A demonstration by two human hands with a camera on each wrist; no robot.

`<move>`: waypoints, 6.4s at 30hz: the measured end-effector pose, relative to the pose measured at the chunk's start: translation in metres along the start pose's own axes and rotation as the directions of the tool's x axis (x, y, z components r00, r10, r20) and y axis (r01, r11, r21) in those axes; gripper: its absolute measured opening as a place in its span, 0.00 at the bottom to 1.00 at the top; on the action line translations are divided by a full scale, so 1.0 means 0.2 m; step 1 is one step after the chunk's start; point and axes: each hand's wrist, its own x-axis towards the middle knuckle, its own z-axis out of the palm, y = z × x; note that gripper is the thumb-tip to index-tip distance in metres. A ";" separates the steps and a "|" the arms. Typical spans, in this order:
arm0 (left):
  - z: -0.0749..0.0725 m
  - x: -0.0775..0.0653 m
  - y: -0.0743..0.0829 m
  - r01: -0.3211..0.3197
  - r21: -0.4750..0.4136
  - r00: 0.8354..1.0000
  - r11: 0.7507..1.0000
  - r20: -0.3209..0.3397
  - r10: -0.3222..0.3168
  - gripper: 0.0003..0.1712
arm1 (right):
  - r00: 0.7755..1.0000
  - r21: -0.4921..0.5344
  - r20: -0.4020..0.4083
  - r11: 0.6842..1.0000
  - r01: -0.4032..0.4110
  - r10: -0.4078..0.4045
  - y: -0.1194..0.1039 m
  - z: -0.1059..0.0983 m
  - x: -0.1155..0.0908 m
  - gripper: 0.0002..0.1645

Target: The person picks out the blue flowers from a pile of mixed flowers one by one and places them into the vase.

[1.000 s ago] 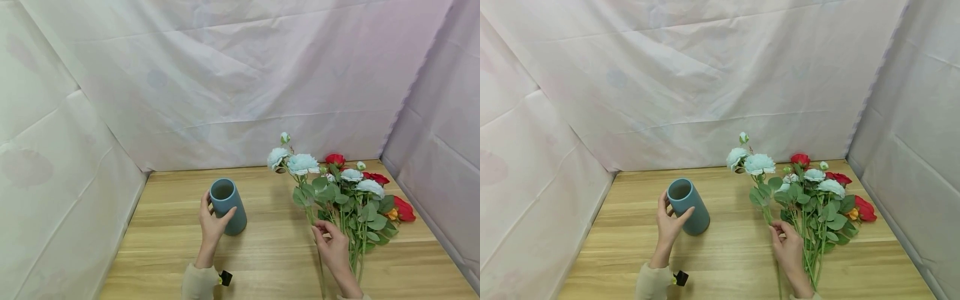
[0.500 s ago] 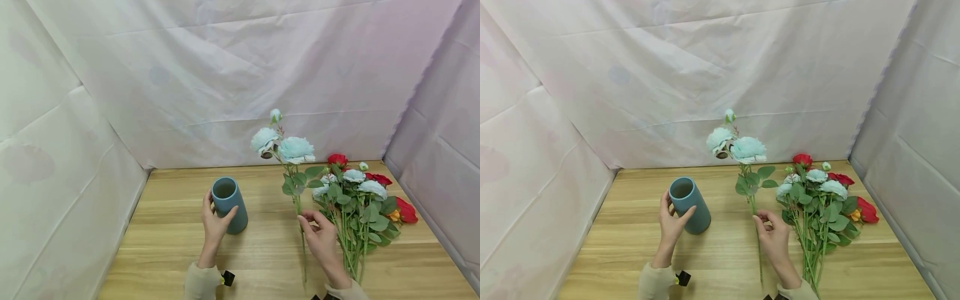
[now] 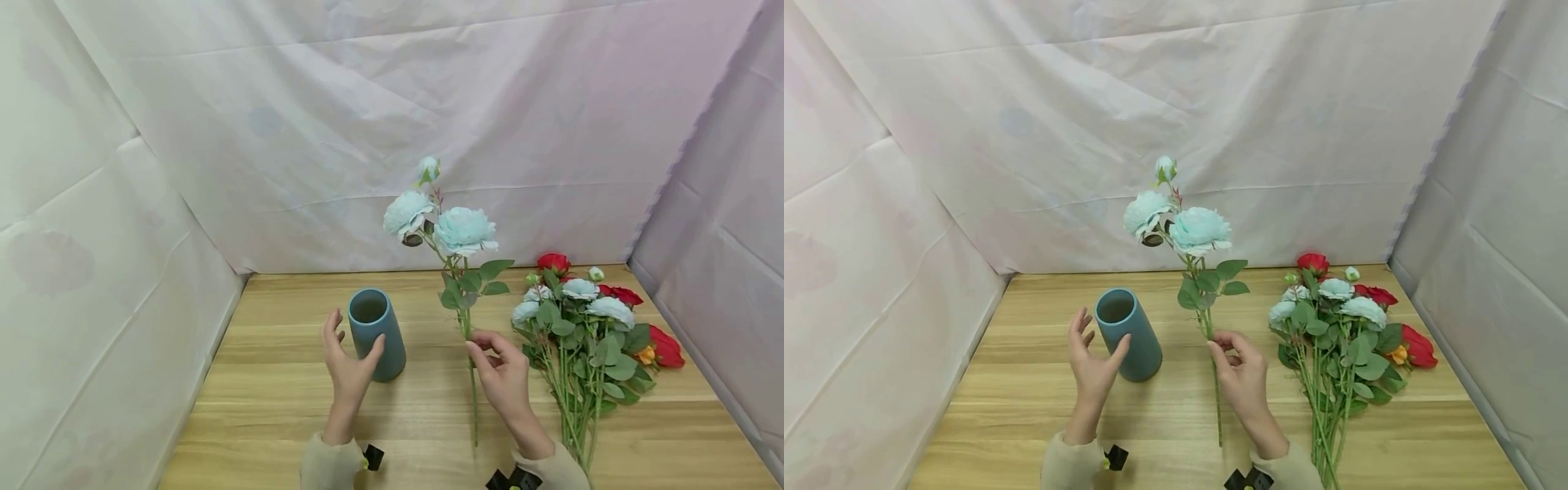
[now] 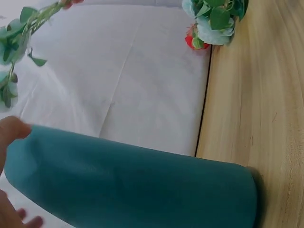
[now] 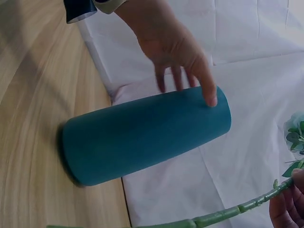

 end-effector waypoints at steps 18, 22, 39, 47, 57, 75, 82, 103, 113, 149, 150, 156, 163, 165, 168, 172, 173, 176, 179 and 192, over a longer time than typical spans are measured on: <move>0.12 -0.17 0.20 0.065 -0.255 0.939 0.965 0.343 0.028 0.11 | 0.998 0.109 0.019 0.992 -0.069 0.068 -0.05 0.09 0.05 0.06; 0.14 -0.18 0.17 0.269 -0.271 0.881 0.924 0.458 -0.123 0.12 | 0.996 0.135 0.032 0.987 -0.090 0.086 -0.07 0.11 0.06 0.06; 0.16 -0.18 0.09 0.552 -0.367 0.745 0.749 0.621 -0.246 0.14 | 0.981 0.219 0.081 0.957 -0.190 0.176 -0.11 0.18 0.06 0.05; 0.15 -0.17 0.08 0.591 -0.322 0.705 0.740 0.652 -0.279 0.13 | 0.978 0.213 0.084 0.955 -0.205 0.191 -0.12 0.19 0.07 0.05; 0.14 -0.16 0.07 0.564 -0.332 0.716 0.756 0.653 -0.248 0.10 | 0.978 0.214 0.081 0.955 -0.204 0.191 -0.13 0.19 0.07 0.05; 0.13 -0.17 0.06 0.397 -0.396 0.839 0.828 0.522 -0.152 0.06 | 0.976 0.280 0.112 0.936 -0.214 0.189 -0.01 0.20 0.03 0.09; 0.09 -0.13 0.04 0.331 -0.385 0.880 0.862 0.455 -0.134 0.05 | 0.970 0.265 0.093 0.933 -0.242 0.225 0.08 0.13 -0.01 0.07; -0.05 0.34 0.19 0.091 -0.387 0.972 0.918 0.234 0.003 0.05 | 0.885 0.042 -0.144 0.896 -0.442 0.443 0.38 -0.24 -0.20 0.11; -0.07 0.47 0.21 -0.008 -0.409 0.982 0.913 0.168 0.084 0.04 | 0.803 -0.048 -0.222 0.817 -0.575 0.553 0.44 -0.37 -0.23 0.12; -0.05 0.50 0.10 0.032 -0.309 0.991 0.951 0.132 0.010 0.04 | 0.800 -0.013 -0.238 0.822 -0.570 0.551 0.46 -0.38 -0.24 0.13; -0.06 0.50 0.09 0.031 -0.303 0.991 0.953 0.131 0.009 0.04 | 0.799 -0.015 -0.238 0.820 -0.572 0.552 0.46 -0.38 -0.24 0.13; -0.05 0.48 0.06 0.040 -0.289 0.992 0.956 0.128 -0.002 0.05 | 0.796 -0.035 -0.239 0.814 -0.580 0.556 0.46 -0.38 -0.24 0.13; -0.05 0.45 0.04 0.095 -0.252 0.990 0.963 0.123 -0.065 0.04 | 0.798 -0.026 -0.242 0.818 -0.574 0.552 0.47 -0.39 -0.25 0.13; -0.05 0.45 0.05 0.103 -0.245 0.990 0.964 0.123 -0.074 0.05 | 0.802 -0.022 -0.241 0.823 -0.568 0.547 0.48 -0.39 -0.25 0.13; -0.06 0.43 0.09 0.092 -0.220 0.990 0.971 0.121 -0.066 0.05 | 0.803 -0.011 -0.244 0.826 -0.563 0.544 0.48 -0.39 -0.25 0.12; -0.07 0.42 0.15 0.065 -0.146 0.993 0.987 0.104 -0.050 0.05 | 0.801 -0.016 -0.256 0.826 -0.564 0.542 0.50 -0.40 -0.25 0.11; -0.07 0.41 0.15 0.059 -0.133 0.994 0.989 0.098 -0.046 0.05 | 0.799 -0.023 -0.260 0.824 -0.566 0.542 0.50 -0.40 -0.25 0.11; -0.07 0.41 0.14 0.023 -0.095 0.997 0.995 0.077 -0.016 0.04 | 0.793 -0.049 -0.270 0.815 -0.578 0.546 0.51 -0.42 -0.25 0.12; -0.07 0.40 0.13 0.001 -0.076 0.998 0.997 0.063 0.004 0.04 | 0.808 -0.118 -0.277 0.816 -0.565 0.520 0.52 -0.44 -0.26 0.12; -0.08 0.37 0.10 0.033 -0.025 0.997 0.999 0.063 -0.032 0.03 | 0.959 -0.569 -0.247 0.779 -0.262 0.142 0.63 -0.50 -0.28 0.10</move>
